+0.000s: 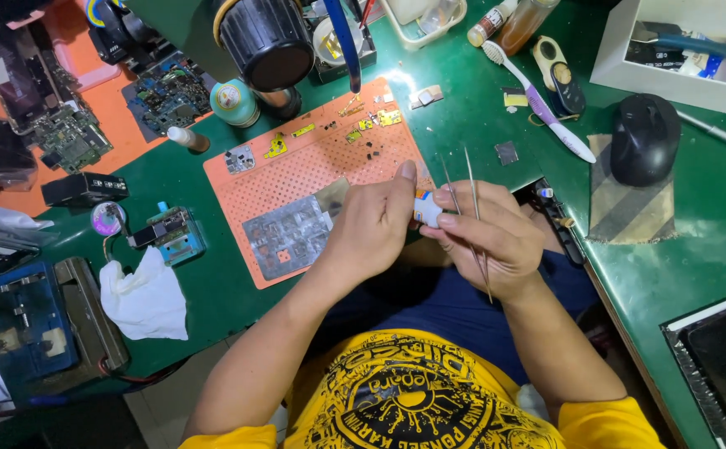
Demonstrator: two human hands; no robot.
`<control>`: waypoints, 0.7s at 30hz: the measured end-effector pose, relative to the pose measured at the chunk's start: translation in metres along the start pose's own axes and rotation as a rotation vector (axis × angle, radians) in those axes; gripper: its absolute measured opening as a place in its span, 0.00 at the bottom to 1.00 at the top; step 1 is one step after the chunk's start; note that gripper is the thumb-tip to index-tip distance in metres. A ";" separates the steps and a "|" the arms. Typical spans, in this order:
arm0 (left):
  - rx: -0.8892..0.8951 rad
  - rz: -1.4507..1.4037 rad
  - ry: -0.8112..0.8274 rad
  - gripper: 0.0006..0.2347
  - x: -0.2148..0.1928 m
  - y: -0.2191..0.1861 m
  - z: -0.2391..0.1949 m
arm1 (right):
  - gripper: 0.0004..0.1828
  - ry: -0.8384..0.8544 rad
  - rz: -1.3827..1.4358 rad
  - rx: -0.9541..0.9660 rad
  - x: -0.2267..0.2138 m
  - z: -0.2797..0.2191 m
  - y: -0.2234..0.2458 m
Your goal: The person uses a soldering iron and tweezers to work on a small component on a mat. They then clean the component with a toothbrush and wipe it with a tissue. Finally, they retrieve a plastic sheet from a drawer and apply a small piece of tape to it.
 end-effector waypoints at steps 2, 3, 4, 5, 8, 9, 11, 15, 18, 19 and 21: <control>-0.164 0.028 0.051 0.24 -0.004 0.000 0.006 | 0.08 0.021 -0.007 -0.034 0.000 0.001 -0.001; -0.291 0.069 0.109 0.25 -0.005 0.006 0.008 | 0.06 0.049 0.009 -0.050 0.000 0.000 0.000; -0.418 0.110 0.166 0.25 -0.006 0.012 0.009 | 0.05 0.077 0.026 -0.066 0.001 0.000 0.000; -0.419 0.111 0.166 0.25 -0.008 0.006 0.009 | 0.05 0.077 0.027 -0.065 0.001 0.002 0.002; -0.434 0.179 0.192 0.25 -0.013 -0.010 0.009 | 0.03 0.067 0.049 -0.056 0.003 0.006 0.005; -0.355 0.133 0.146 0.24 -0.012 -0.016 0.008 | 0.05 0.066 0.013 -0.053 0.002 0.006 0.005; -0.275 0.088 0.099 0.22 -0.010 -0.011 0.005 | 0.07 0.063 -0.022 -0.049 0.001 0.006 0.002; 0.039 -0.405 0.108 0.13 -0.003 0.013 -0.001 | 0.09 0.008 -0.022 0.034 -0.005 0.007 -0.006; 0.058 -0.390 0.104 0.10 -0.001 0.011 -0.003 | 0.08 0.002 -0.005 0.047 -0.007 0.006 -0.006; 0.058 -0.345 0.101 0.10 -0.002 0.009 -0.004 | 0.08 0.014 0.009 0.034 -0.006 0.006 -0.004; 0.013 -0.190 0.082 0.12 -0.003 0.010 -0.001 | 0.07 0.019 -0.006 0.028 -0.005 0.005 -0.004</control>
Point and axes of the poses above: each hand's wrist, its own z-axis towards the middle knuckle, its own x-axis out of the palm, y = z × x, the point moved 2 cm from there along z, towards the middle knuckle, and after that the axes turned 8 degrees about -z, right-handed, at the moved point
